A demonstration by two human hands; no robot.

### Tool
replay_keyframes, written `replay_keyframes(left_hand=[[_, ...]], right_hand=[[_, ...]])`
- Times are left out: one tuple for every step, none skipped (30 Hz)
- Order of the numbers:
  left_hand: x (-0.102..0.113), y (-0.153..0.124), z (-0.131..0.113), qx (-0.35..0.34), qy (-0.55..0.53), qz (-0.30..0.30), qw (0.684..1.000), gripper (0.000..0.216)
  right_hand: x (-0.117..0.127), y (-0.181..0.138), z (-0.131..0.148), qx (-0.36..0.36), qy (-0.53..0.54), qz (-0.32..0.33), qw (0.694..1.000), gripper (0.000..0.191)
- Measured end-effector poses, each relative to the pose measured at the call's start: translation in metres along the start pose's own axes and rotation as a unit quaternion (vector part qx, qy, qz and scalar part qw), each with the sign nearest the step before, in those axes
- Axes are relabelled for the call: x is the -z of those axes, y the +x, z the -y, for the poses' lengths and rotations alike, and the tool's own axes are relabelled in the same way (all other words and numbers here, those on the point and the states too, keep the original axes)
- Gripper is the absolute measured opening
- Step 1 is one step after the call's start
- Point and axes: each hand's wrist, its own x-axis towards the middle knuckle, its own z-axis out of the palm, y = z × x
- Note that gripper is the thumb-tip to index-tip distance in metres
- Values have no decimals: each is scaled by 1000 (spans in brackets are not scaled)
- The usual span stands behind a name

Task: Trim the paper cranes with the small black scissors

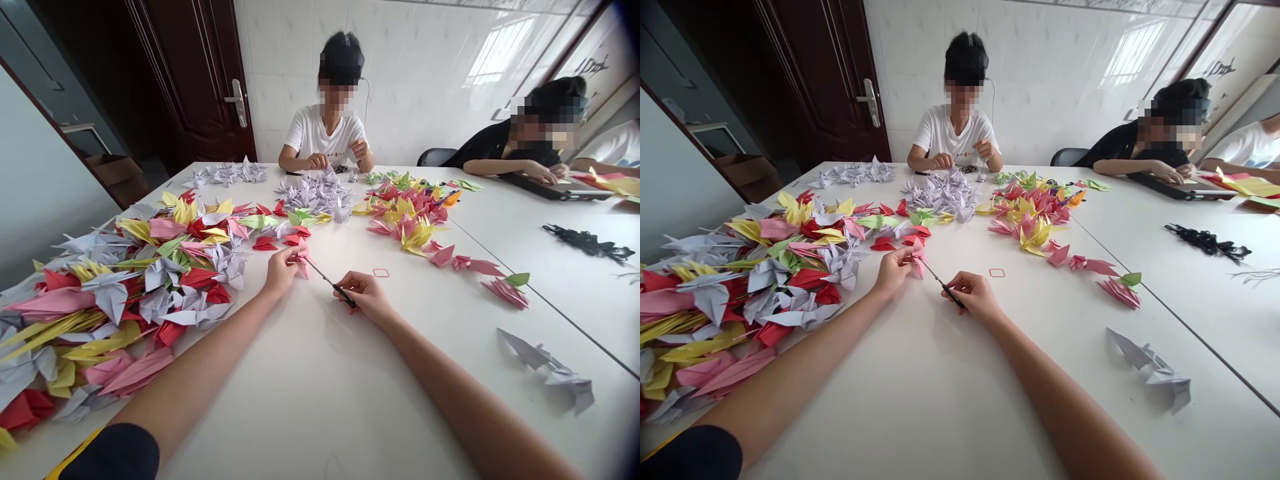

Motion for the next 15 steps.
replay_keyframes(left_hand=[[0, 0, 0, -2, 5, 1, 1000, 42], [-1, -1, 0, -4, 10, 1, 1000, 41], [-1, -1, 0, -6, 16, 2, 1000, 41], [-1, -1, 0, -8, 21, 1, 1000, 40], [-1, -1, -1, -9, 27, 1, 1000, 40], [-1, -1, -1, -9, 32, -2, 999, 40], [-1, -1, -1, -9, 37, -5, 999, 40], [-1, -1, -1, -9, 41, -10, 999, 41], [-1, -1, -1, -7, 45, -13, 999, 41], [-1, 0, 0, -6, 47, -16, 999, 41], [0, 0, 0, -5, 46, -19, 999, 40], [0, 0, 1, -2, 44, -20, 999, 39], [0, 0, 1, -1, 41, -21, 999, 37], [0, 0, 2, 1, 36, -21, 999, 36], [0, 0, 2, 1, 30, -22, 999, 35]], right_hand=[[0, 0, -1, 2, -1, 0, 1000, 32], [1, 0, -2, 4, -4, 1, 1000, 31], [1, 0, -3, 6, -8, 1, 1000, 31], [1, 0, -3, 9, -12, 3, 1000, 30], [2, 0, -4, 13, -15, 5, 1000, 29], [2, 0, -4, 17, -18, 8, 1000, 28], [2, 0, -4, 20, -20, 11, 1000, 27], [2, 0, -4, 23, -21, 13, 999, 27], [1, 0, -4, 24, -20, 14, 999, 27], [1, 0, -4, 23, -19, 14, 999, 28], [1, 0, -3, 22, -16, 12, 1000, 29], [0, 0, -3, 20, -13, 10, 1000, 30], [0, 0, -3, 20, -10, 7, 1000, 30], [0, 1, -3, 20, -9, 6, 1000, 31], [0, 1, -3, 20, -11, 6, 1000, 31]])
